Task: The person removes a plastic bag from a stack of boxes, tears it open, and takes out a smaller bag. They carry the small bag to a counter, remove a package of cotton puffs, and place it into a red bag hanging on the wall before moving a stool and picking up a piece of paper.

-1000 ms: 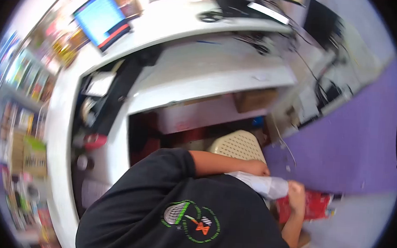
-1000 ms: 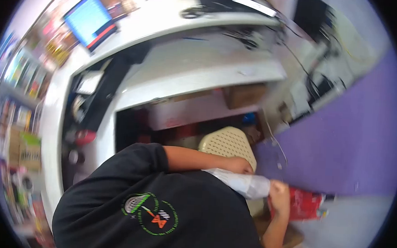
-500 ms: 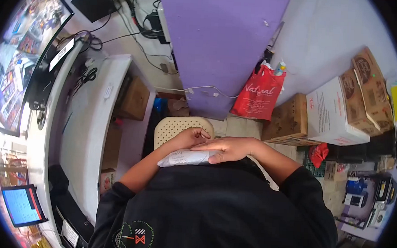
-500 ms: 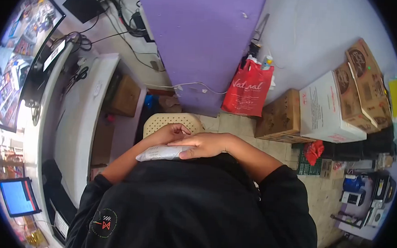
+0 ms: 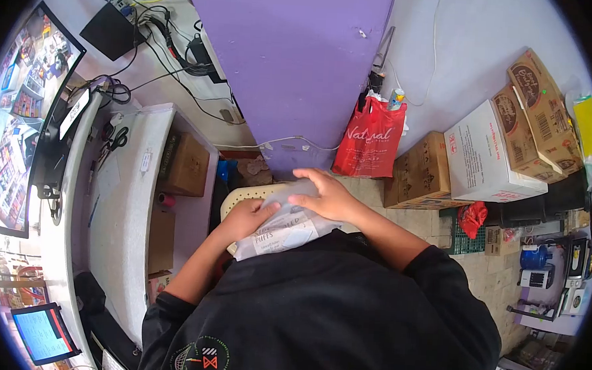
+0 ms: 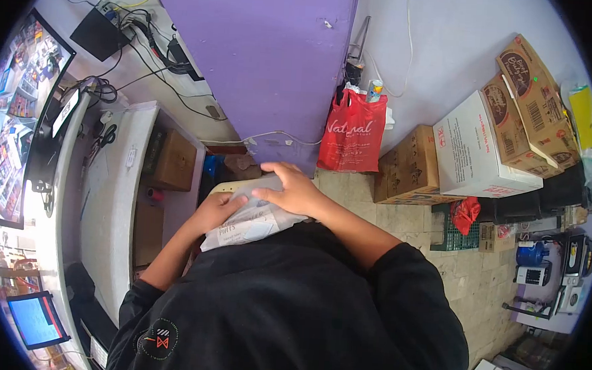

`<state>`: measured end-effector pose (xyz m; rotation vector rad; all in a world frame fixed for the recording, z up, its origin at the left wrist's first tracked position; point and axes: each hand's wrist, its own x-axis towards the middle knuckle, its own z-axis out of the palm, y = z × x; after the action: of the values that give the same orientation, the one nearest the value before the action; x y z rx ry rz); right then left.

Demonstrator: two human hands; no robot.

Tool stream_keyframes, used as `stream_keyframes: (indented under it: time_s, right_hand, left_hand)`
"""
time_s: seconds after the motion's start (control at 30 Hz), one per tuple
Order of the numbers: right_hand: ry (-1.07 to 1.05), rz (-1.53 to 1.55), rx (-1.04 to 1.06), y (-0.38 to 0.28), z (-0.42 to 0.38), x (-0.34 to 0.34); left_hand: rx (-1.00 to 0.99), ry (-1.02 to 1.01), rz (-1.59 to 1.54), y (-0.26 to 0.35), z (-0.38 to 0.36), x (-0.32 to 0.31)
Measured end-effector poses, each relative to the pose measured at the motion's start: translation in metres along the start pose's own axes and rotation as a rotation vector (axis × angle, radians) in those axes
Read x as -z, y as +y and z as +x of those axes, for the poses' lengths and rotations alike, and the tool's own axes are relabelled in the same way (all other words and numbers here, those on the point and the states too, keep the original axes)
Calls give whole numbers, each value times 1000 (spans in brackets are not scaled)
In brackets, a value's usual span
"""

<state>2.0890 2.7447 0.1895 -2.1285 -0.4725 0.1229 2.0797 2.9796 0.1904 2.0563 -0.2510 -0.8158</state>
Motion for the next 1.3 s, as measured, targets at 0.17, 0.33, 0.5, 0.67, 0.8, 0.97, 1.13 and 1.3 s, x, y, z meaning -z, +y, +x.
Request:
stream_keyframes:
  time_s: [0.17,0.33,0.5,0.67,0.8,0.97,1.13,1.3]
  right_hand:
    - [-264,966,-446,4,15,19]
    - [-524,1178,-357,11,25,71]
    - [-538,481,8,72,45,169]
    - [-371,132,-167,156,29,319]
    - [-152,362,-237,170,5,400]
    - [166,530,-297,227,-31,439]
    - [173,616,-290,244,-38,432]
    - [112,677,-282,248,-23,427]
  left_hand:
    - [-280,535,451,75,-8,22]
    - [-593,701,692,115,20,17]
    - [-775,613,-84,117,107,-16]
    - [-290,477,-657,112,226,-97]
    - [-106,522,-705,134,304,-138]
    - [103,603,-929,160,350,-146]
    - [49,722,-557,155,350,-141]
    - [106,821,-447,159,336,-141]
